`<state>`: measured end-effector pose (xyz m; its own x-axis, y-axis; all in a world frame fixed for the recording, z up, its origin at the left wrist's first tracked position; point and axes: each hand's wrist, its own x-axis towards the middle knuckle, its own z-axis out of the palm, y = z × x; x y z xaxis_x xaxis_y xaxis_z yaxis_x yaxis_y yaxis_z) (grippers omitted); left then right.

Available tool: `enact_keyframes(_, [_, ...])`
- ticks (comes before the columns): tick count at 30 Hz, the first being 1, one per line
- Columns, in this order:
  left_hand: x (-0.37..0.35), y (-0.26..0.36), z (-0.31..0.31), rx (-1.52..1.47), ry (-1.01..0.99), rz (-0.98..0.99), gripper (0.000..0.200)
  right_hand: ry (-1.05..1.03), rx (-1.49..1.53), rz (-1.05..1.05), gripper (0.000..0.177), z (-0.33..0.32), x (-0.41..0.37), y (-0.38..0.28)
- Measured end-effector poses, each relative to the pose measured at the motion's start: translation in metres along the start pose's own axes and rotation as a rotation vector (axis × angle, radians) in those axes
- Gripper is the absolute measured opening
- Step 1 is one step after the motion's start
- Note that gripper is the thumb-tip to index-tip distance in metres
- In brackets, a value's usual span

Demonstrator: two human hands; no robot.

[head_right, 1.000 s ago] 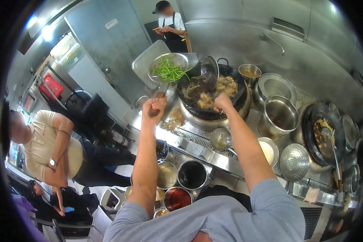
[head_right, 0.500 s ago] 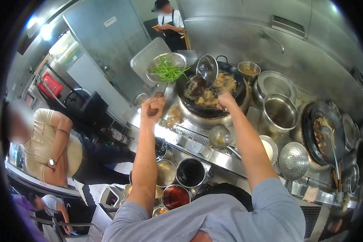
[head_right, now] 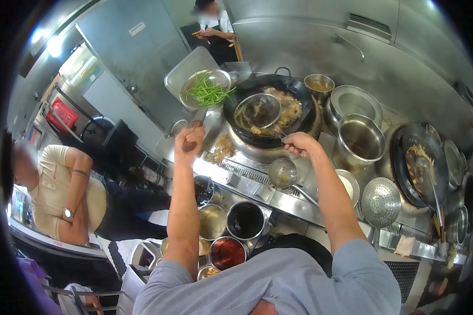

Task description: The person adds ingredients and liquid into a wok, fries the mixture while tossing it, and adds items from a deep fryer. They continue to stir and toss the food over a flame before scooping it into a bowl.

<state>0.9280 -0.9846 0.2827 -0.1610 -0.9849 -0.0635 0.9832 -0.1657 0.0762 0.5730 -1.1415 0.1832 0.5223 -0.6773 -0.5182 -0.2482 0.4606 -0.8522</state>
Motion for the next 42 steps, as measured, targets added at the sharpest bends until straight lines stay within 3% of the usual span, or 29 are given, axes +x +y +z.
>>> enact_keyframes(4, [0.000,0.003,-0.006,0.020,0.035,-0.024,0.014,-0.072,0.402,-0.001,0.015,-0.002,-0.021,-0.007])
enact_keyframes(7, [0.004,0.005,-0.016,0.078,0.060,0.011,0.013,0.023,0.381,-0.026,0.018,-0.001,-0.032,-0.021])
enact_keyframes(15, [0.038,-0.014,-0.061,0.226,0.061,0.028,0.010,0.165,-0.102,-0.314,0.014,-0.013,-0.059,-0.076])
enact_keyframes(17, [0.048,-0.027,-0.068,0.121,0.015,-0.061,0.010,0.240,-0.296,-0.390,0.023,0.015,-0.082,-0.087])
enact_keyframes(19, [0.052,-0.045,-0.067,-0.003,0.027,-0.080,0.013,0.286,-0.531,-0.390,0.041,0.034,-0.085,-0.081])
enact_keyframes(21, [0.056,-0.057,-0.067,-0.115,0.042,-0.122,0.015,0.373,-0.581,-0.435,0.044,0.040,-0.084,-0.073])
enact_keyframes(22, [0.055,-0.068,-0.063,-0.061,0.006,-0.015,0.021,0.427,-0.585,-0.442,0.043,0.038,-0.089,-0.073])
enact_keyframes(25, [0.059,-0.066,-0.068,-0.140,-0.022,-0.098,0.025,0.579,-0.548,-0.437,0.039,0.030,-0.105,-0.073])
enact_keyframes(30, [0.049,-0.060,-0.050,-0.087,0.011,-0.103,0.027,0.459,-0.511,-0.313,0.038,-0.019,-0.145,-0.073])
enact_keyframes(35, [0.043,-0.051,-0.036,-0.078,-0.066,-0.113,0.026,0.341,-0.504,-0.221,0.035,-0.027,-0.150,-0.050])
enact_keyframes(36, [0.043,-0.047,-0.035,-0.075,-0.060,-0.121,0.026,0.331,-0.489,-0.178,0.042,-0.027,-0.148,-0.048])
enact_keyframes(42, [0.037,-0.042,-0.027,-0.062,-0.043,-0.112,0.026,0.258,-0.433,-0.108,0.020,-0.022,-0.120,-0.043])
